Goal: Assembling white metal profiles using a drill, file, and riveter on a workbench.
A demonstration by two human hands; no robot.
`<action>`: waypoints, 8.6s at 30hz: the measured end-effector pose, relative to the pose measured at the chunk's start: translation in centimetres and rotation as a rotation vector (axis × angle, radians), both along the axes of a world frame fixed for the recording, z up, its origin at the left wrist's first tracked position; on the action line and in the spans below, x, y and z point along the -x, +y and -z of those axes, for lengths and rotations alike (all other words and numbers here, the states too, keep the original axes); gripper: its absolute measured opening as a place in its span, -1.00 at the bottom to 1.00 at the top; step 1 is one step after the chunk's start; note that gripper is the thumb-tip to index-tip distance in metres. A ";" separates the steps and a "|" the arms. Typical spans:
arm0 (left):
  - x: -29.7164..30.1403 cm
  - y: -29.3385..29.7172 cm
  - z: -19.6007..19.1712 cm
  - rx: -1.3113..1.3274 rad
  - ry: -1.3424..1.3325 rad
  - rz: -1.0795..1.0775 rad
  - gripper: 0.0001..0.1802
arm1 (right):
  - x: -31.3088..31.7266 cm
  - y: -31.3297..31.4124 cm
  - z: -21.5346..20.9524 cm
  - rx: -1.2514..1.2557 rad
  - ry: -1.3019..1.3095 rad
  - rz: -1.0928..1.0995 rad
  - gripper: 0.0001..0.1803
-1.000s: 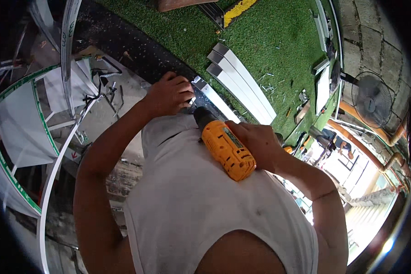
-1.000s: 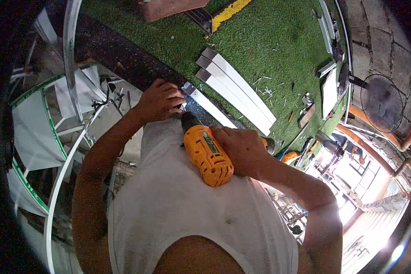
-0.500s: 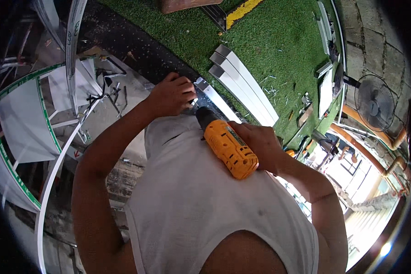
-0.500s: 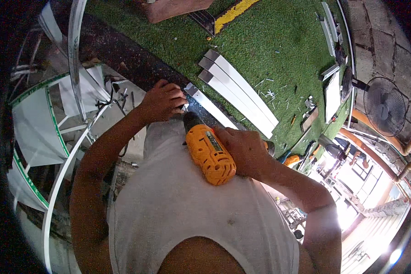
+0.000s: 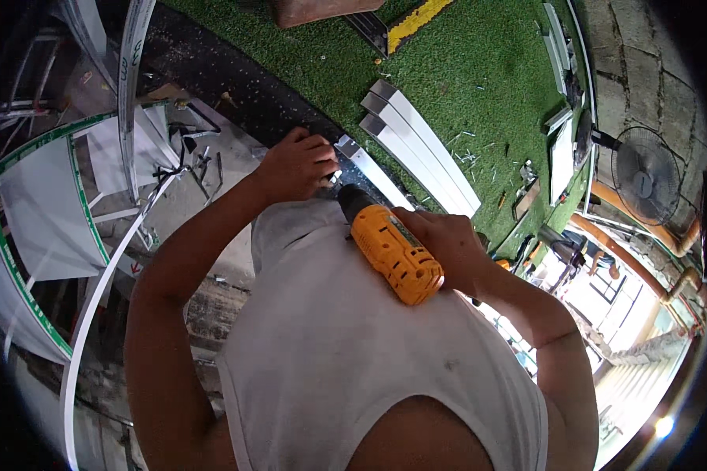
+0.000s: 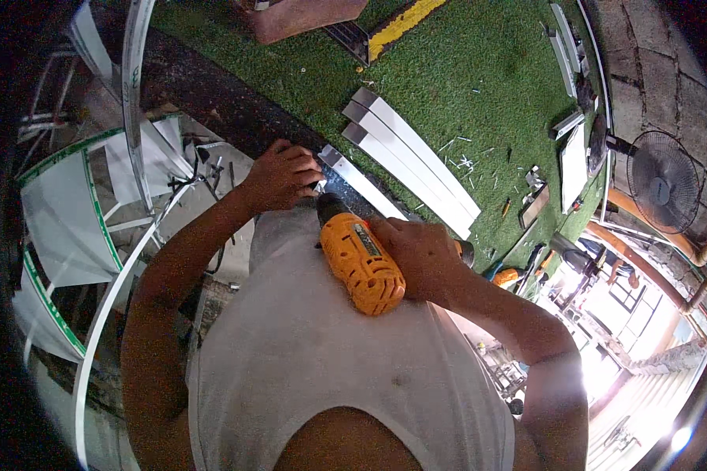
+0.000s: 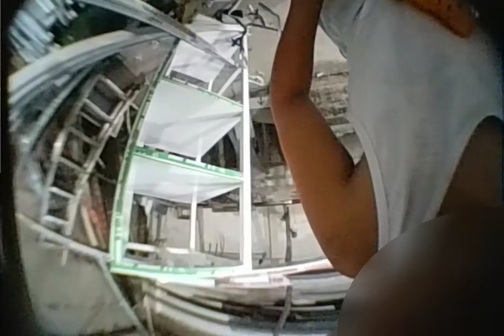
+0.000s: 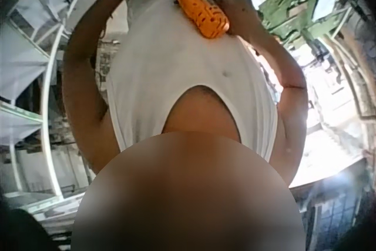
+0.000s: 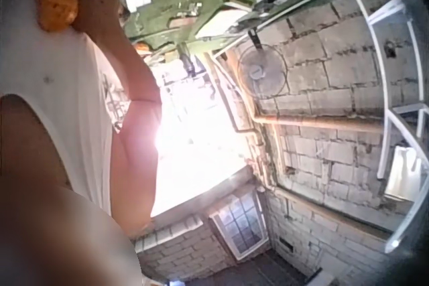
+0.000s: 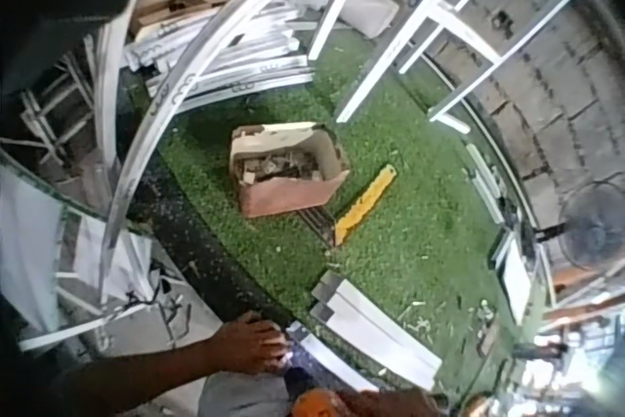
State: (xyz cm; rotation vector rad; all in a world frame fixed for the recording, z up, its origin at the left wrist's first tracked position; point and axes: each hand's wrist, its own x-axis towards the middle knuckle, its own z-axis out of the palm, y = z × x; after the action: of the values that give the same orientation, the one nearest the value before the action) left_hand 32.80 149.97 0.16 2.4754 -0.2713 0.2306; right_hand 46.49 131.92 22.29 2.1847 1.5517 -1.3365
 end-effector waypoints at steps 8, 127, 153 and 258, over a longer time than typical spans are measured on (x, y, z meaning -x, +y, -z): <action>0.0 0.0 -0.2 0.027 -0.018 -0.014 -0.73 | 0.2 0.1 -0.3 0.006 0.006 0.021 -0.56; -6.2 -11.0 -20.7 0.458 -0.071 0.160 -0.51 | 3.7 -31.9 4.5 -1.127 0.855 0.833 -0.47; -10.4 -20.3 -20.5 0.700 0.019 0.306 -0.65 | 7.3 -36.4 8.4 -1.522 -0.376 0.642 -0.53; -5.9 -22.9 -21.6 0.071 0.520 -0.058 -0.73 | -18.3 -43.4 21.9 -0.680 -1.143 1.417 -0.30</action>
State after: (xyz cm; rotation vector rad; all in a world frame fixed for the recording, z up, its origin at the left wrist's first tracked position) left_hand 38.71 127.06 21.80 2.3736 0.0297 -0.3724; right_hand 64.79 88.49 0.36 3.4303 -0.1932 0.7423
